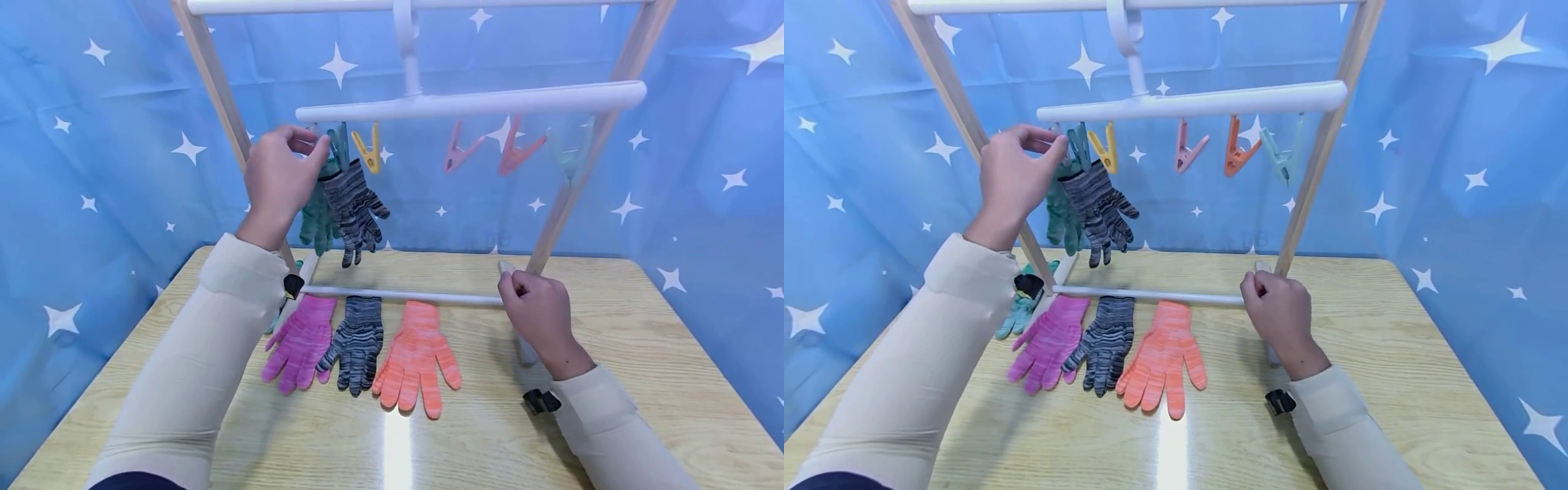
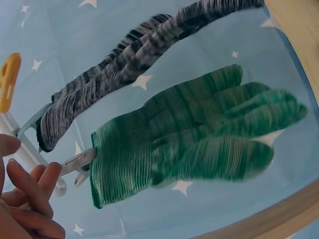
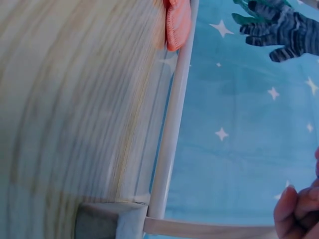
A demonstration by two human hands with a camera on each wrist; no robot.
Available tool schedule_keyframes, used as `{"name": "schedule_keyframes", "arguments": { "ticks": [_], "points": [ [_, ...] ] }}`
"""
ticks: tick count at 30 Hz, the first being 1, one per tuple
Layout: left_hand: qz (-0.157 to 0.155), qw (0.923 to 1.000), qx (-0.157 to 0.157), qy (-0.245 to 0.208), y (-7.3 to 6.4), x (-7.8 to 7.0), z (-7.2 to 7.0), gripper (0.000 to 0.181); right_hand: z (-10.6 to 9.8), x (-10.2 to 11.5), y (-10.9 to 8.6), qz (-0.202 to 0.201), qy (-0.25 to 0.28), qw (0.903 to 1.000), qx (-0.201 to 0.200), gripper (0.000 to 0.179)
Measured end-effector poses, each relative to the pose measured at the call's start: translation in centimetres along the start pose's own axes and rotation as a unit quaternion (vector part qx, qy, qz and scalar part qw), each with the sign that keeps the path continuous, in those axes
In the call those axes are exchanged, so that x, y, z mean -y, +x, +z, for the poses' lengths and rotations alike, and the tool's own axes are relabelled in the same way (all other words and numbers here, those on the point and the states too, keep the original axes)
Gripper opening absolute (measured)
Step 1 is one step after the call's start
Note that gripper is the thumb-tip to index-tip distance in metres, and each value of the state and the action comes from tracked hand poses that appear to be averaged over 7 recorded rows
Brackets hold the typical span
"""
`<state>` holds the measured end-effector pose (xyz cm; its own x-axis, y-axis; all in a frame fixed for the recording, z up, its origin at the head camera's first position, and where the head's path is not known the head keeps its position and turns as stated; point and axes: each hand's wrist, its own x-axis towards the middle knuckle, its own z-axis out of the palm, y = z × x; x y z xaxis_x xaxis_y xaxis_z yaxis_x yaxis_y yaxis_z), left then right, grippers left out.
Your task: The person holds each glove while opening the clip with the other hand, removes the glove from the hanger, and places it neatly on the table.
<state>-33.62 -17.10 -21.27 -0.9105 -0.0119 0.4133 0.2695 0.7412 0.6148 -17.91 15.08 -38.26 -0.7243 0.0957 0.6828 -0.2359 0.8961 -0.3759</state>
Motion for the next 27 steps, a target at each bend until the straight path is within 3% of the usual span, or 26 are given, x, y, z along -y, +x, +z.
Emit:
{"name": "schedule_keyframes", "arguments": {
  "ticks": [6,10,14,19,27],
  "points": [
    [-0.008,0.9988,0.042,0.025,0.7,-0.2,0.4,0.064,0.3,-0.1,-0.2,0.003,0.004,1.0,-0.001,0.053],
    [-0.021,0.9966,0.076,0.025,1.0,-0.3,0.8,0.065,0.7,-0.1,-0.4,0.001,0.006,0.9999,0.01,0.052],
    [-0.014,0.9941,0.106,0.017,1.4,-0.4,1.4,0.061,1.0,-0.1,-0.5,0.003,0.002,1.0,0.009,0.052],
    [-0.001,0.9935,0.114,0.004,1.7,-0.5,1.9,0.057,1.3,0.1,-0.5,0.008,0.007,0.9999,0.01,0.052],
    [-0.017,0.9905,0.128,-0.047,2.5,-1.0,1.9,0.053,1.5,0.7,-0.2,0.026,0.007,0.9992,0.03,0.052]
  ]
}}
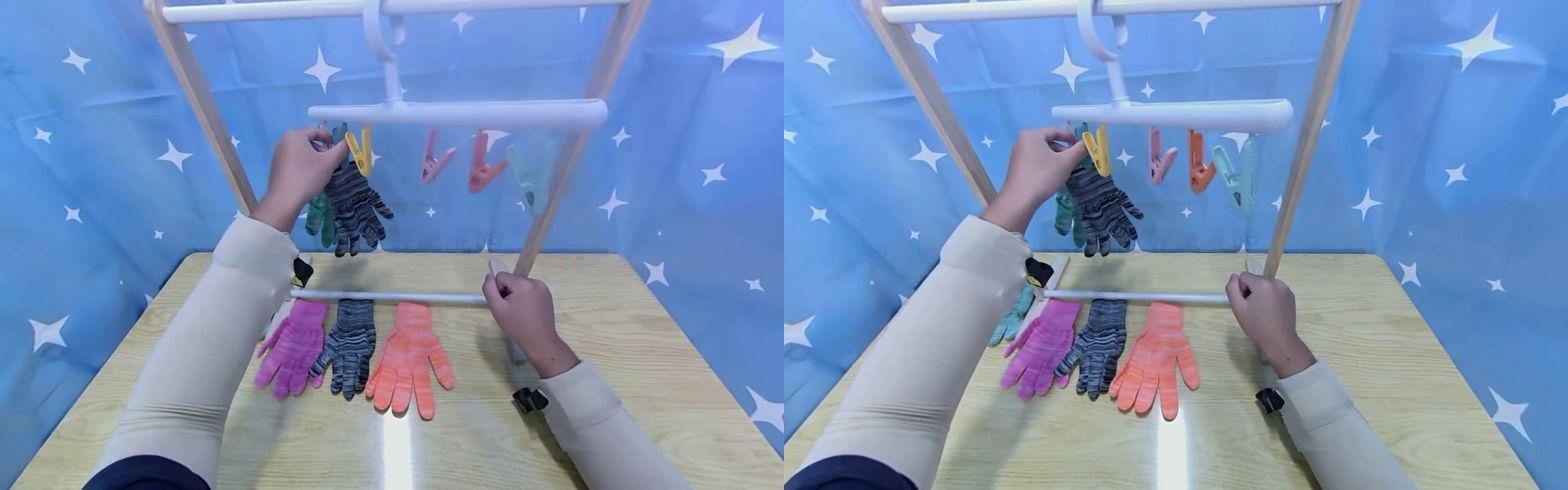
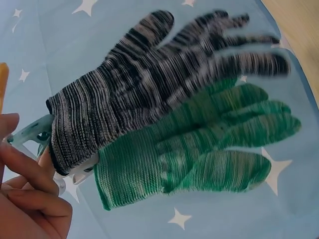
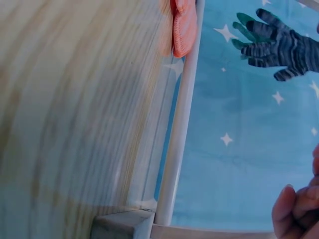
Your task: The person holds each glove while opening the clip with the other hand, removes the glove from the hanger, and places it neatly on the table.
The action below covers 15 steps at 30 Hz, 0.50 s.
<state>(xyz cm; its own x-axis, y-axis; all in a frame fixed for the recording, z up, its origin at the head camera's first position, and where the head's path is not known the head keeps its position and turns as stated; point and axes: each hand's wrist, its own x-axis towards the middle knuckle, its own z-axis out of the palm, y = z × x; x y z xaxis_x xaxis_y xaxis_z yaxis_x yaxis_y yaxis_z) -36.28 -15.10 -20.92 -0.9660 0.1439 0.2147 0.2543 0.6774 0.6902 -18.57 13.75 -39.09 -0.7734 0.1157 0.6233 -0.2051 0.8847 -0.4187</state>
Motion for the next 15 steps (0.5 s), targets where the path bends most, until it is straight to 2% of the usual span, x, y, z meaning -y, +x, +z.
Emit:
{"name": "schedule_keyframes", "arguments": {
  "ticks": [8,15],
  "points": [
    [-0.017,0.9985,0.014,-0.05,0.72,-0.49,0.03,0.052,0.06,0.23,-0.08,-0.001,0.0,1.0,0.002,0.051],
    [-0.006,0.9997,0.012,-0.022,0.28,-0.8,0.01,0.053,0.12,0.14,-0.13,0.004,-0.003,1.0,0.007,0.051]
  ]
}}
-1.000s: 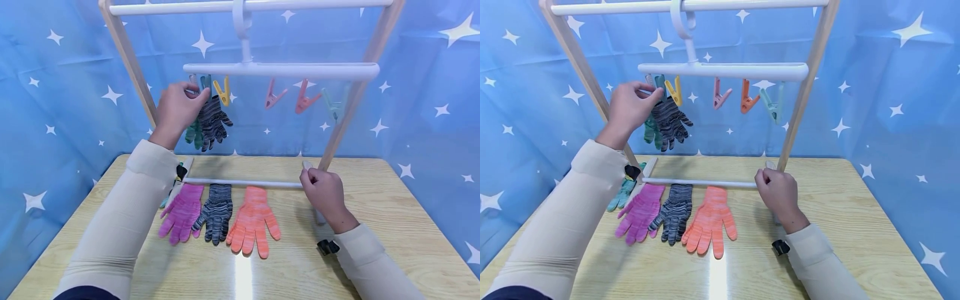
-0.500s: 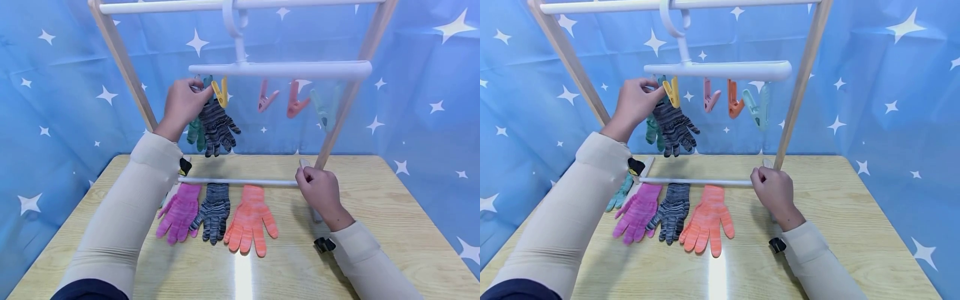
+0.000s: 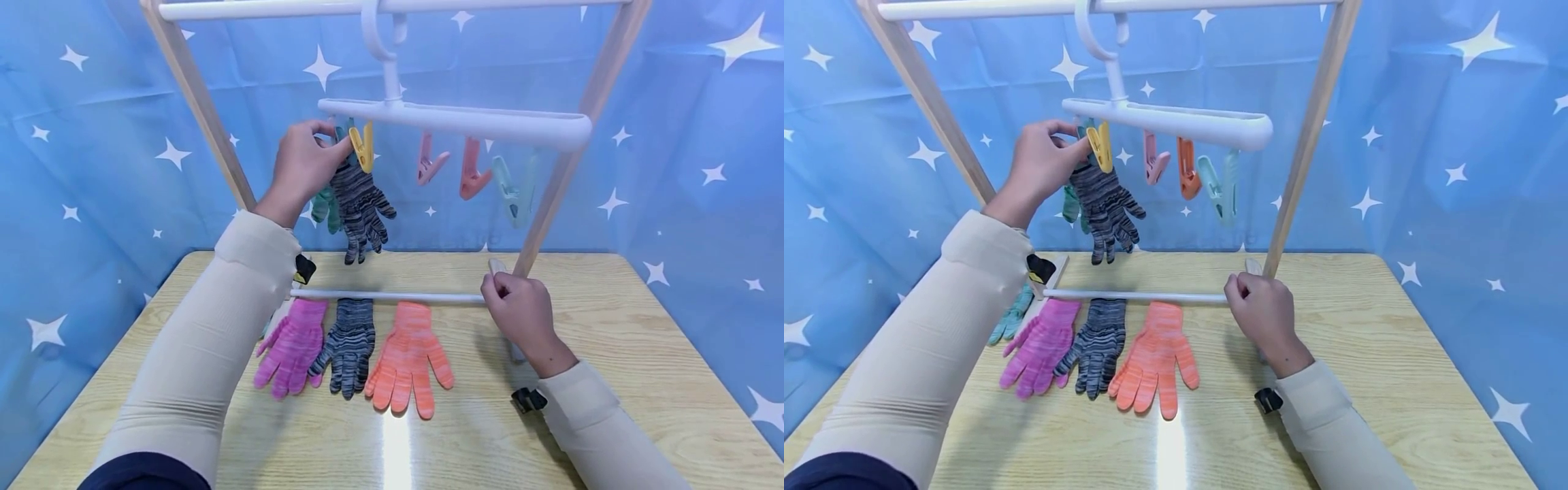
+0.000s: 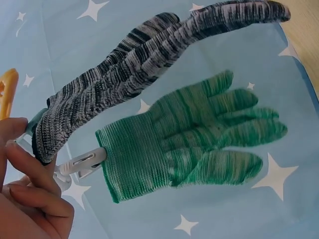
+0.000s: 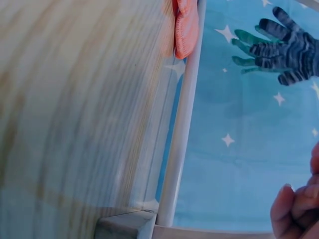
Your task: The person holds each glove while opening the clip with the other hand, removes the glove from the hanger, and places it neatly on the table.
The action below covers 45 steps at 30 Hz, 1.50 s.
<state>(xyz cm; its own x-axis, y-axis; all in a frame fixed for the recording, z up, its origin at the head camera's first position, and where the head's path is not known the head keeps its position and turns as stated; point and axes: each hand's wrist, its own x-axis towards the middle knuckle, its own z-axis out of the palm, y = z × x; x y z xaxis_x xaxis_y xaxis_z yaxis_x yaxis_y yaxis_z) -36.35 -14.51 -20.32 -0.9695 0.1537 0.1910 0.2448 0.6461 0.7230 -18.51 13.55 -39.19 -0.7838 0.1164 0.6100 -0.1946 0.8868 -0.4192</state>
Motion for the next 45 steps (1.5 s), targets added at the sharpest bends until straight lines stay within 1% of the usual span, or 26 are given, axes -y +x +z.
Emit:
{"name": "schedule_keyframes", "arguments": {
  "ticks": [5,8,15,21,25,29,31,34,37,39,41,45],
  "points": [
    [0.002,0.9997,-0.004,0.024,-0.5,0.2,-0.2,0.05,0.1,-0.1,0.0,0.003,-0.001,1.0,0.007,0.051],
    [0.003,0.9997,-0.005,0.022,-0.8,0.4,-0.3,0.049,0.2,-0.1,0.0,0.003,-0.001,1.0,0.009,0.051],
    [0.018,0.9996,-0.018,0.014,-1.5,0.8,-0.5,0.055,0.3,-0.1,-0.2,0.0,-0.003,1.0,0.009,0.051],
    [0.03,0.999,-0.03,0.016,-1.8,0.9,-0.5,0.053,0.2,0.0,-0.3,-0.009,0.001,0.9999,0.008,0.052],
    [0.024,0.999,-0.037,0.001,-1.7,0.9,-0.4,0.052,0.2,0.0,-0.3,-0.01,0.004,0.9999,0.007,0.052],
    [0.02,0.9986,-0.044,-0.021,-1.7,1.0,-0.5,0.05,0.2,0.4,0.0,-0.004,0.03,0.9994,0.016,0.052],
    [0.022,0.9985,-0.043,-0.027,-1.7,1.0,-0.5,0.05,0.2,0.7,0.3,0.005,0.049,0.9984,0.03,0.052],
    [0.027,0.9982,-0.042,-0.033,-1.7,1.0,-0.5,0.049,0.3,1.5,1.0,0.027,0.073,0.9946,0.069,0.051],
    [0.029,0.9983,-0.038,-0.034,-1.8,0.9,-0.4,0.05,0.6,2.4,1.9,0.044,0.091,0.9883,0.114,0.049],
    [0.03,0.9983,-0.034,-0.036,-1.8,0.9,-0.4,0.05,0.8,3.2,2.6,0.049,0.105,0.9839,0.136,0.046],
    [0.03,0.9984,-0.031,-0.037,-1.9,0.8,-0.3,0.051,0.9,3.9,3.4,0.049,0.121,0.9801,0.15,0.043],
    [0.035,0.9982,-0.028,-0.04,-2.1,0.9,-0.2,0.049,1.1,5.5,5.3,0.043,0.153,0.9745,0.159,0.031]
  ]
}}
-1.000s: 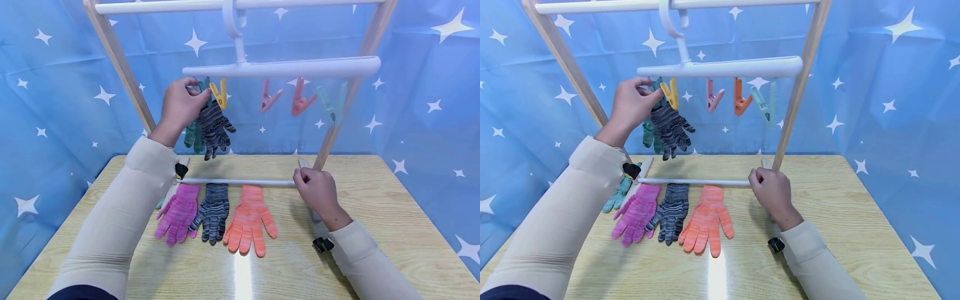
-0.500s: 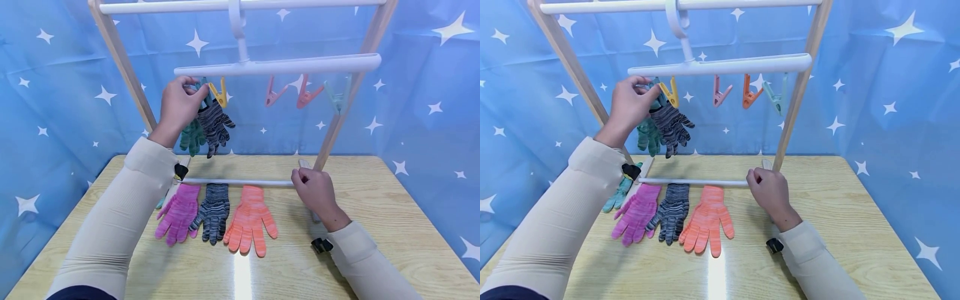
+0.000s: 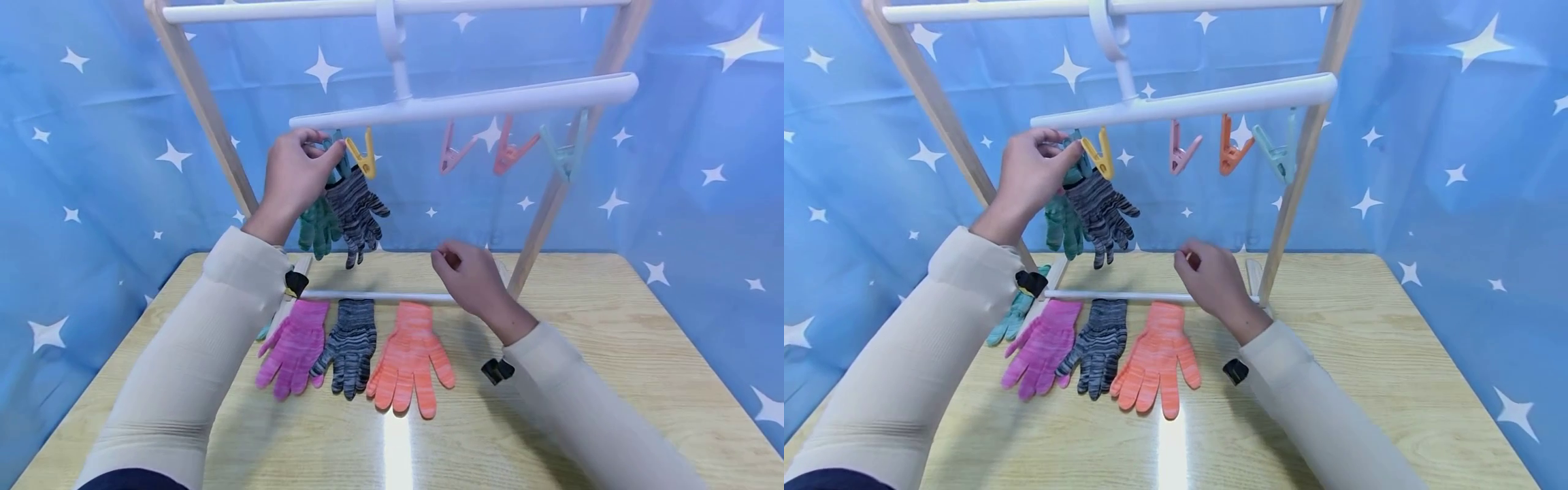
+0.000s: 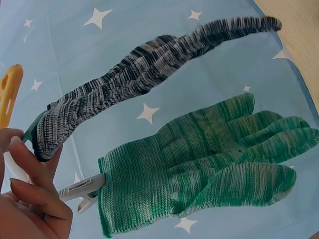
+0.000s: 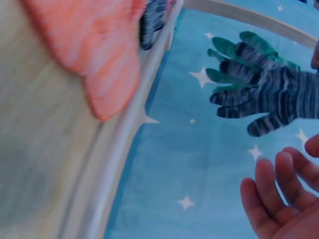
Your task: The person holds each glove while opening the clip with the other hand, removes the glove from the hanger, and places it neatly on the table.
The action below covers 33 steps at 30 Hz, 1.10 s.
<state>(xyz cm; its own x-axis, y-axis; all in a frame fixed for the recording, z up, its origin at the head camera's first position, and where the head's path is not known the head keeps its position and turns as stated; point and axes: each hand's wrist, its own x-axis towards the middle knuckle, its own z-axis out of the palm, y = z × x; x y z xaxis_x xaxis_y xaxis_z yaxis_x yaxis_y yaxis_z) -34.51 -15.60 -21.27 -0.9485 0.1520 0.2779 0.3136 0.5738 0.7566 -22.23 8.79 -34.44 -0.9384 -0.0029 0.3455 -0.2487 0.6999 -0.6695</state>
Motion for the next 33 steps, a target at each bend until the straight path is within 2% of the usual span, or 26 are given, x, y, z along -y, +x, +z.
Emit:
{"name": "schedule_keyframes", "arguments": {
  "ticks": [3,8,13,17,24,28,33],
  "points": [
    [0.003,1.0,0.002,-0.002,-0.1,0.0,0.1,0.048,-0.2,1.0,1.2,-0.009,0.018,0.9998,-0.002,0.022],
    [0.001,1.0,0.001,-0.005,-0.3,0.0,-0.1,0.05,-0.3,2.5,3.1,-0.013,0.031,0.9994,-0.004,0.019],
    [0.005,1.0,-0.001,0.001,-0.5,0.1,-0.3,0.052,-0.1,3.9,4.6,0.022,0.038,0.9989,0.017,0.02],
    [0.005,1.0,0.002,0.002,-0.7,0.0,-0.2,0.053,0.2,4.7,5.6,0.06,0.077,0.9947,0.031,0.024],
    [0.0,1.0,0.003,0.003,-0.9,0.1,-0.5,0.055,1.7,6.2,7.9,0.049,0.165,0.9841,0.045,0.041],
    [0.004,0.9999,0.008,-0.006,-0.9,0.2,-0.4,0.055,2.2,6.8,8.7,0.059,0.184,0.9792,0.061,0.048],
    [0.01,0.9998,0.012,-0.011,-0.8,0.1,-0.2,0.053,2.4,7.1,9.6,0.053,0.189,0.9781,0.069,0.046]
  ]
}}
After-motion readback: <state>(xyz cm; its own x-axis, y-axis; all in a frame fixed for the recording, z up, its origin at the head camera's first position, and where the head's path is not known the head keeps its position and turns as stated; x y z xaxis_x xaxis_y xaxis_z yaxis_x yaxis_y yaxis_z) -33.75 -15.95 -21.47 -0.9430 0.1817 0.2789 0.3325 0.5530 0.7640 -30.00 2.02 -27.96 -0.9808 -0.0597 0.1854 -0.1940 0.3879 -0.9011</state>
